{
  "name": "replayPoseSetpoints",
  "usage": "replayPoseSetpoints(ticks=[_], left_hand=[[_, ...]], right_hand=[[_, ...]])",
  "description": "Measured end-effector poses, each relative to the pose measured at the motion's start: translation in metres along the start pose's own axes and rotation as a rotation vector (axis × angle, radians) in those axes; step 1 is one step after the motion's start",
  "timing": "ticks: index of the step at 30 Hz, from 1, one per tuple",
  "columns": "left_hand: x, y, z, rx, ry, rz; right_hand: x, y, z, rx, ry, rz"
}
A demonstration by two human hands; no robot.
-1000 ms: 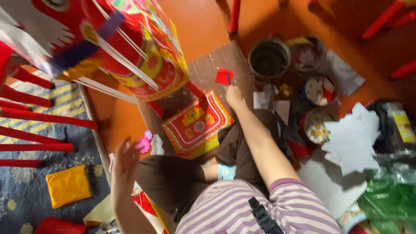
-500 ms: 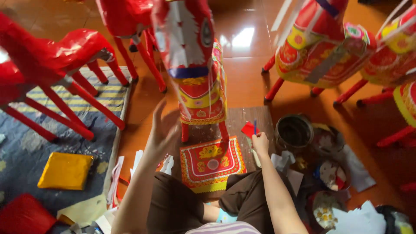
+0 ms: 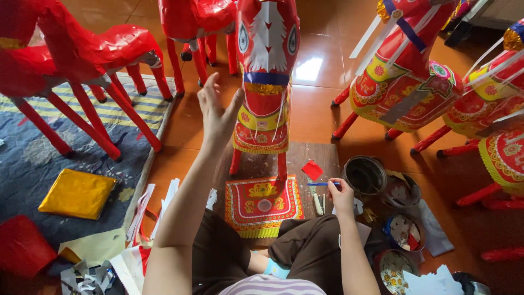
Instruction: Decorating a traditional paper horse with paint and paper ornaments
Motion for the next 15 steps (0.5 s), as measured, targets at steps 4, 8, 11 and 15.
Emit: replayPoseSetpoints(ticks=[4, 8, 11, 15], left_hand=[[-0.004, 0.001, 0.003, 0.001, 0.052, -0.047], [0.012, -0.008, 0.012, -0.162, 0.238, -0.488], [0.024, 0.008, 0.022, -0.219, 0.285, -0.607], [0.028, -0.009, 0.023, -0.211, 0.375, -0.762]], right_hand=[[0.0, 0.005, -0.004, 0.0, 0.009, -0.008], [0.011, 0.013, -0.011, 0.024, 0.022, 0.023], [0.023, 0.036, -0.024, 0.041, 0.033, 0.04], [0.033, 0.069, -0.037, -0.019, 0.092, 0.049]])
Point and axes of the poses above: each hand's wrist, its own z-axis towards the middle knuckle, its own x-axis out of the palm, y = z × x, the point moved 1 cm from there along z, towards the middle knuckle, and after that the axes turned 2 degrees about z, right-handed, at the moved point
